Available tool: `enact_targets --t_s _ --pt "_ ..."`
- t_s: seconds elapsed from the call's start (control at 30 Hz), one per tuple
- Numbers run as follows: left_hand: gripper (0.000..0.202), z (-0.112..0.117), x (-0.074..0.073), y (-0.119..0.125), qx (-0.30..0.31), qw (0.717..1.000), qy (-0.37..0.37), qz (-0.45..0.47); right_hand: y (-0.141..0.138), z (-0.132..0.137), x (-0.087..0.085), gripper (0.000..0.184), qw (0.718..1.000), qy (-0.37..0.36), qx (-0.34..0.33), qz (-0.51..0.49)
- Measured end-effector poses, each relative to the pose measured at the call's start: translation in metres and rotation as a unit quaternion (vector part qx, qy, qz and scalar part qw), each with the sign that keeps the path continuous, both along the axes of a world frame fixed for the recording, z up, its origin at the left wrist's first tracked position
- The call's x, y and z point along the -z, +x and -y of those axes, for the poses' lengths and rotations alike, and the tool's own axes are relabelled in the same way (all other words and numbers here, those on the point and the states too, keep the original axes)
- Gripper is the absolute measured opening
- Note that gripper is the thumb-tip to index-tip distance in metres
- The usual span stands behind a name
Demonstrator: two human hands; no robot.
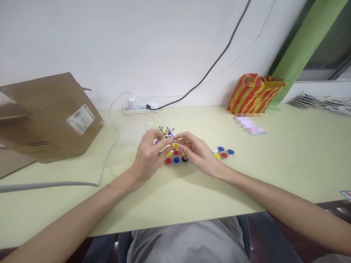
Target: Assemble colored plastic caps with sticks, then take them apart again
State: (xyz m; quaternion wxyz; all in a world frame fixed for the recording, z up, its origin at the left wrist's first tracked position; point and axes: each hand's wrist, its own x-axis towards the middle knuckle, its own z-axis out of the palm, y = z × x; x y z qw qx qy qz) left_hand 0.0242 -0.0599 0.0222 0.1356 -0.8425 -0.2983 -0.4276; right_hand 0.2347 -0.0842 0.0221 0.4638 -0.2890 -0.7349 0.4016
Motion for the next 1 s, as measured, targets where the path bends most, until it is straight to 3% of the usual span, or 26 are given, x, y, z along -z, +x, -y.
enact_targets --t_s 0.13,0.23,0.37,0.5,0.63,0.83,1.0 --pt "0.011 0.000 0.000 -0.001 0.011 1.000 -0.007 -0.011 0.002 0.005 -0.004 0.026 0.997 0.053 0.027 0.057" --pt "0.016 -0.001 0.000 -0.001 0.013 1.000 -0.019 -0.021 0.004 0.003 -0.003 0.027 0.980 0.155 0.045 0.116" --pt "0.021 -0.001 -0.002 -0.002 0.021 0.999 -0.027 -0.042 0.008 -0.004 0.002 0.025 0.913 0.333 0.141 0.190" --pt "0.026 0.003 -0.001 0.002 0.046 0.994 -0.072 -0.069 0.012 -0.009 0.005 0.025 0.841 0.440 0.212 0.232" --pt "0.031 0.009 0.000 0.008 0.071 0.988 -0.129 -0.036 0.016 -0.008 0.002 0.030 0.815 0.478 0.192 0.263" --pt "0.033 0.015 -0.004 0.011 0.093 0.965 -0.242 0.025 0.015 -0.008 -0.005 0.024 0.792 0.491 0.163 0.325" --pt "0.031 0.016 -0.007 0.012 0.119 0.960 -0.251 0.022 0.011 -0.008 -0.008 0.024 0.778 0.511 0.182 0.318"
